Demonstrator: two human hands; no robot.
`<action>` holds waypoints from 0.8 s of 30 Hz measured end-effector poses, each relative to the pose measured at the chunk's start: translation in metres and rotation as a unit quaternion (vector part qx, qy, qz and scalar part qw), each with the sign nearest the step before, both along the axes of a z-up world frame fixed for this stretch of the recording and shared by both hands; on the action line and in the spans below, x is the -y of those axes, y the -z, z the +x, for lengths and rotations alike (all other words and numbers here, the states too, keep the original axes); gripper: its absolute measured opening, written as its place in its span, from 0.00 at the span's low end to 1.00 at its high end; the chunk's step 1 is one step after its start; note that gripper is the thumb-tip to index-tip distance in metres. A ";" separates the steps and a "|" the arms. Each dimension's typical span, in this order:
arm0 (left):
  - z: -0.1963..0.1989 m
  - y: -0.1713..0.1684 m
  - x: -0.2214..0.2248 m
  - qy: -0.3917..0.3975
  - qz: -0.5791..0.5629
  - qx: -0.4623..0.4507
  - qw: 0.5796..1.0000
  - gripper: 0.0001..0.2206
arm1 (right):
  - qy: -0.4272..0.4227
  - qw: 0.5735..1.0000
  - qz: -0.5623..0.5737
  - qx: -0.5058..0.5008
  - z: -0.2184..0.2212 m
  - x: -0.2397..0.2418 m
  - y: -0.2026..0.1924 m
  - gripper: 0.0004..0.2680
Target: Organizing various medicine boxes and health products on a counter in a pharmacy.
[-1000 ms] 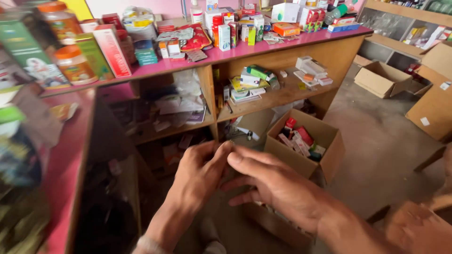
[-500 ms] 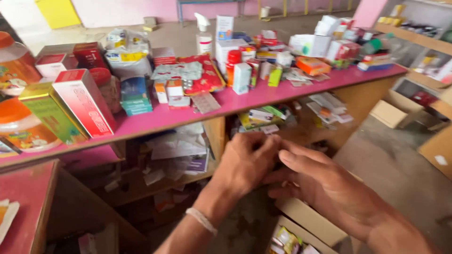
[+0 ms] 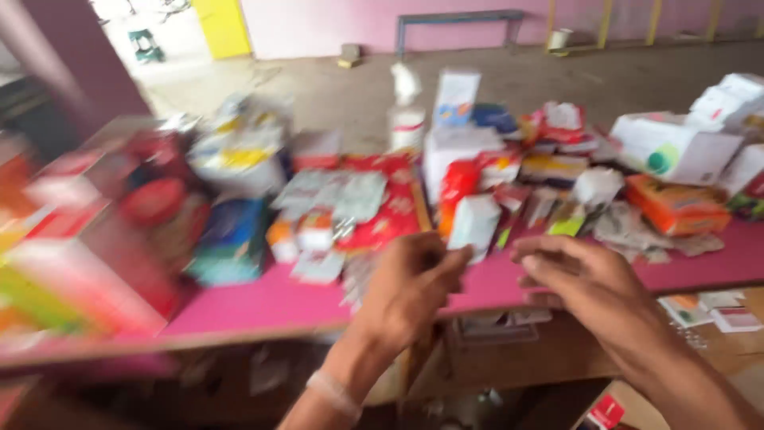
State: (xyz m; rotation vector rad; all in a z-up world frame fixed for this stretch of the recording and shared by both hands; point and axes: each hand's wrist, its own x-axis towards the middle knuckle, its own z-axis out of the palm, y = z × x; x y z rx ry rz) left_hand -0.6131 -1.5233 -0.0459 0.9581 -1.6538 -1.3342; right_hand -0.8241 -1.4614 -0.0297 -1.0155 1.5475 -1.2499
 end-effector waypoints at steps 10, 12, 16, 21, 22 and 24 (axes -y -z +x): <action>-0.046 -0.020 0.068 -0.096 0.054 0.016 0.994 0.17 | -0.072 0.918 0.084 -0.382 -0.071 0.128 0.007 0.18; -0.046 -0.013 0.078 -0.102 0.064 0.006 0.993 0.16 | -0.067 0.867 -0.124 -0.478 -0.078 0.135 0.029 0.14; -0.041 -0.013 0.100 -0.081 0.058 0.011 0.995 0.16 | -0.025 0.877 -0.112 -0.467 -0.068 0.136 0.030 0.13; -0.057 -0.006 0.118 -0.090 0.045 -0.004 0.995 0.15 | 0.014 0.936 0.023 -0.352 -0.071 0.134 0.033 0.11; -0.059 -0.006 0.117 -0.096 0.048 -0.005 0.994 0.15 | 0.007 0.935 0.024 -0.353 -0.081 0.135 0.036 0.11; -0.067 -0.005 0.115 -0.094 0.018 -0.054 0.994 0.14 | 0.007 0.955 -0.075 -0.286 -0.102 0.138 0.043 0.13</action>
